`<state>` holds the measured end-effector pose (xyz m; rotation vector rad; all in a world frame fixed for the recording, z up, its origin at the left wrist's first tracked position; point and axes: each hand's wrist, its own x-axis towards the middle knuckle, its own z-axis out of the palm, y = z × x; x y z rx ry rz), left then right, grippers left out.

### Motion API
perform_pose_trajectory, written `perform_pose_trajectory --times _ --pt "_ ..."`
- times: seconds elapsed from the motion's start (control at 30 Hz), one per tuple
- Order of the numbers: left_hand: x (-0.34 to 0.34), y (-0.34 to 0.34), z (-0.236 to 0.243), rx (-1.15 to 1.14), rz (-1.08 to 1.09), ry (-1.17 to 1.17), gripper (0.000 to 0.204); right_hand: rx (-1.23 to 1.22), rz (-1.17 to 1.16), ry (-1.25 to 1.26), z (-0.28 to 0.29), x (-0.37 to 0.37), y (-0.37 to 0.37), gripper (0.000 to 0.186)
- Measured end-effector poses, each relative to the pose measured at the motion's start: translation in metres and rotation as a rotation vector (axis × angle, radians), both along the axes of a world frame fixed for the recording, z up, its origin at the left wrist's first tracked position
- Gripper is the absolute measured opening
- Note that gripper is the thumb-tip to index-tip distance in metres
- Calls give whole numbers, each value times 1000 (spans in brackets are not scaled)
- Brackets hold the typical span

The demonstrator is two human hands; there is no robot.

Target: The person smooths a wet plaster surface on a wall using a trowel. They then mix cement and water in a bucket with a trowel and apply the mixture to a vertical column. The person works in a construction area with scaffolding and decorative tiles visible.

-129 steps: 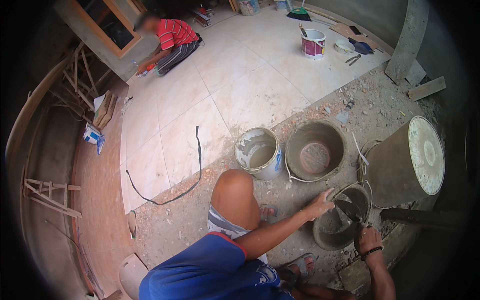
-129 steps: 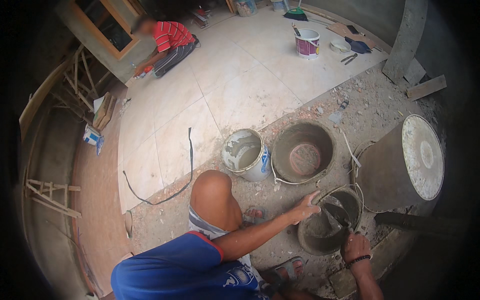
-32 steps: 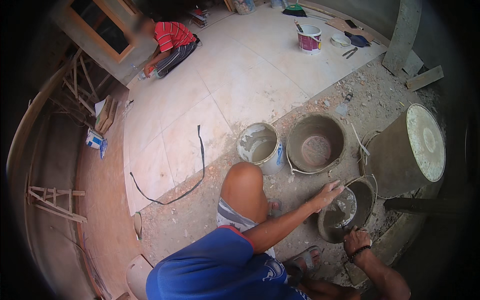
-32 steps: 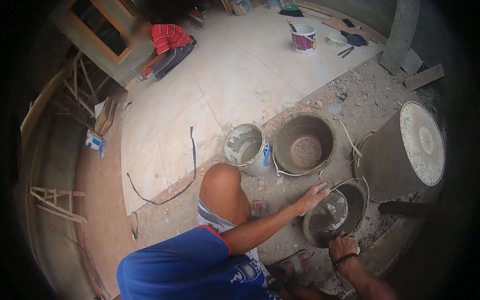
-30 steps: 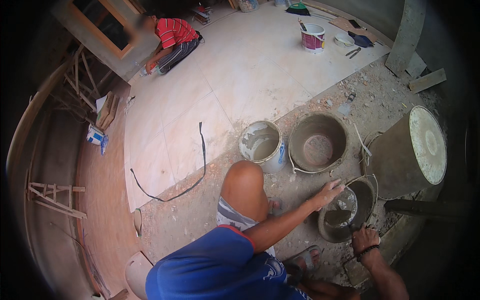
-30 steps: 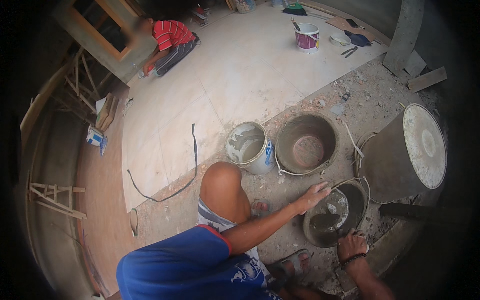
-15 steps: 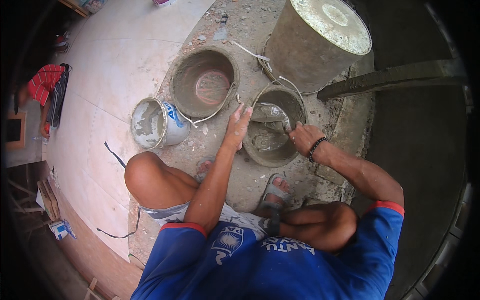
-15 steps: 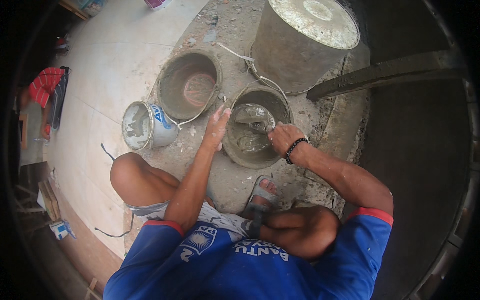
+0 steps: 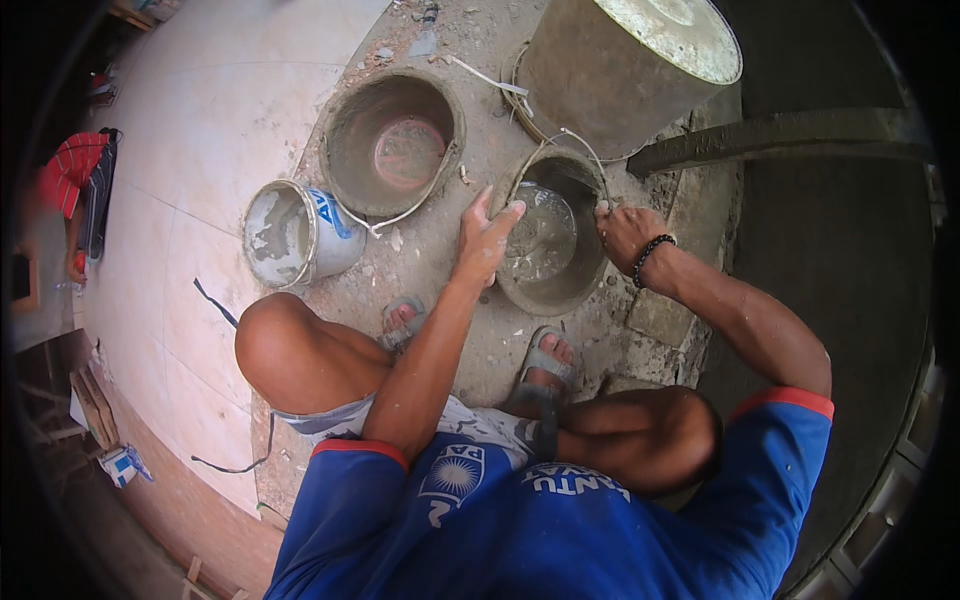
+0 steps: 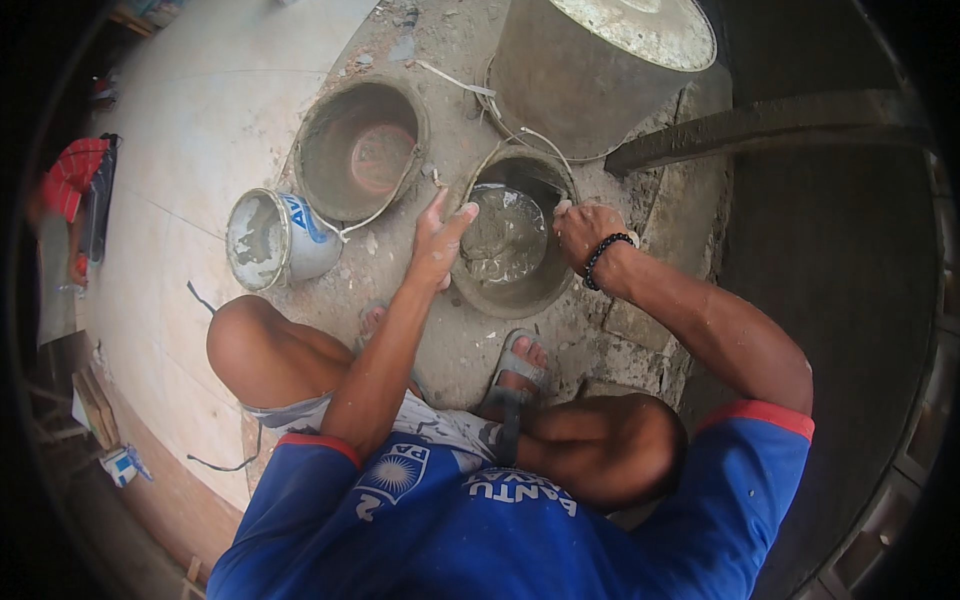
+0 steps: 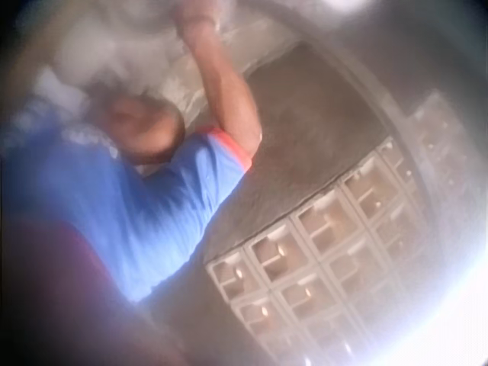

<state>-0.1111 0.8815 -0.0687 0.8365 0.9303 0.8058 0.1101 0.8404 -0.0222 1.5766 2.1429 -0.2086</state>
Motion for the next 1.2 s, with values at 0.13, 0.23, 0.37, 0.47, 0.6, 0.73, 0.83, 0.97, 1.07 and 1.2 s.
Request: perform_pose_trajectory --times 0.13,0.23,0.37,0.47,0.6,0.73,0.83,0.97,1.07,1.2 --pt "6 -8 2 -58 58 -31 80 -181 -83 49 -2 -10 -15 21" --pt "7 -8 -5 -48 103 1 83 -326 -56 62 13 -25 -33 21" --pt "3 -4 2 -63 67 36 82 -260 -151 93 57 -20 -22 22" --pt "6 -7 1 -32 75 -43 80 86 21 -52 73 -7 3 22" --pt "11 -8 -5 -22 91 -18 78 24 -2 -69 44 15 12 21" --pt "9 -10 1 -60 75 -37 78 -229 -87 -28 32 15 -12 23" --pt "8 -15 5 -14 52 3 73 -343 24 42 12 25 -29 25" --pt "12 -20 -25 117 83 10 61 -426 594 199 -32 45 -31 29" --pt "17 -22 -22 127 49 -66 55 -382 691 371 -83 65 -53 31" --pt "12 -20 -17 93 125 -33 46 -786 -305 455 -40 -9 -26 28"
